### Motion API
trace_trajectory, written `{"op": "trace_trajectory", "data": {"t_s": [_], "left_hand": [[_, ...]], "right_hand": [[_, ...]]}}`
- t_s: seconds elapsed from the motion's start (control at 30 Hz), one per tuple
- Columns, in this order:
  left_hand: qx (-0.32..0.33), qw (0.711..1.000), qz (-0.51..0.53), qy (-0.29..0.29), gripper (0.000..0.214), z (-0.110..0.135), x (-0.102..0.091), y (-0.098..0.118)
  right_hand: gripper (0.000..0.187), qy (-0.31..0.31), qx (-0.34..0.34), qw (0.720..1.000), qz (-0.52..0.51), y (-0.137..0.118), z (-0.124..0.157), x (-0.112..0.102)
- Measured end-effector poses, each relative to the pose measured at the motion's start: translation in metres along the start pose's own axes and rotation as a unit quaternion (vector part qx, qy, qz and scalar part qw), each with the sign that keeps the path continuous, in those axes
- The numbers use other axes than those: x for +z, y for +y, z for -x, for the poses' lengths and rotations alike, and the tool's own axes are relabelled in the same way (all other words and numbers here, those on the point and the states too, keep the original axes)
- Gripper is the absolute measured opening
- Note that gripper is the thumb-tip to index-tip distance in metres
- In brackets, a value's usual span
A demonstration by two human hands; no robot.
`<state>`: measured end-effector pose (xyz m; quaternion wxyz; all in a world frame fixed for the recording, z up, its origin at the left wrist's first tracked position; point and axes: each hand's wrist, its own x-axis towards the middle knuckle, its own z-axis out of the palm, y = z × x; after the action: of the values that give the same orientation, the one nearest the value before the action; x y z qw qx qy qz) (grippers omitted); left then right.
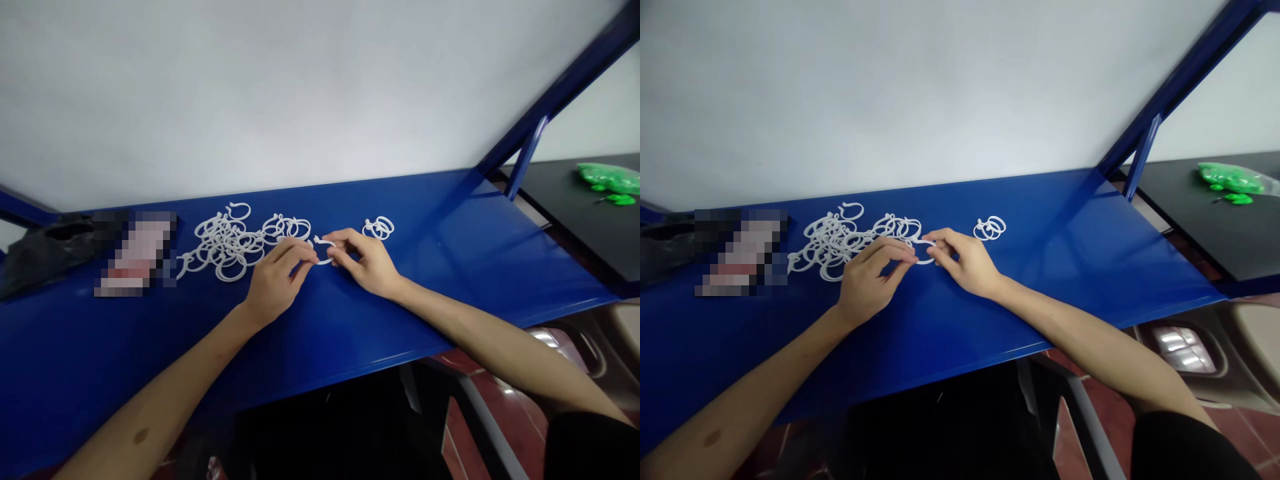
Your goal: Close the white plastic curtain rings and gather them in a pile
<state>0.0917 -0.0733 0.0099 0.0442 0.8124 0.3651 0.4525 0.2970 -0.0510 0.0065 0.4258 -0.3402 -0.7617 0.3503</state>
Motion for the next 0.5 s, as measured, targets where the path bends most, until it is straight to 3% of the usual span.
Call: {"op": "trace_trajectory", "data": {"t_s": [0.13,0.3,0.4,0.5], "left_hand": [[-0.161,0.978,0.116,0.062,0.011,0.002,0.005,-0.003],[-0.320,0.918,0.234,-0.009,0.022,0.001,0.005,-0.011],[-0.370,0.886,0.280,-0.026,0.027,0.000,0.004,-0.012],[-0.360,0.890,0.278,-0.023,0.021,0.002,0.005,-0.011]], "right_hand": [[0.023,0.025,-0.022,0.999,0.004,-0.001,0.001,0.000],[0.022,0.014,-0.049,0.998,0.041,0.001,0.005,0.001],[0.019,0.012,-0.051,0.998,0.040,0.002,0.005,0.003],[0.014,-0.003,-0.054,0.998,0.045,0.001,0.005,0.004]]}}
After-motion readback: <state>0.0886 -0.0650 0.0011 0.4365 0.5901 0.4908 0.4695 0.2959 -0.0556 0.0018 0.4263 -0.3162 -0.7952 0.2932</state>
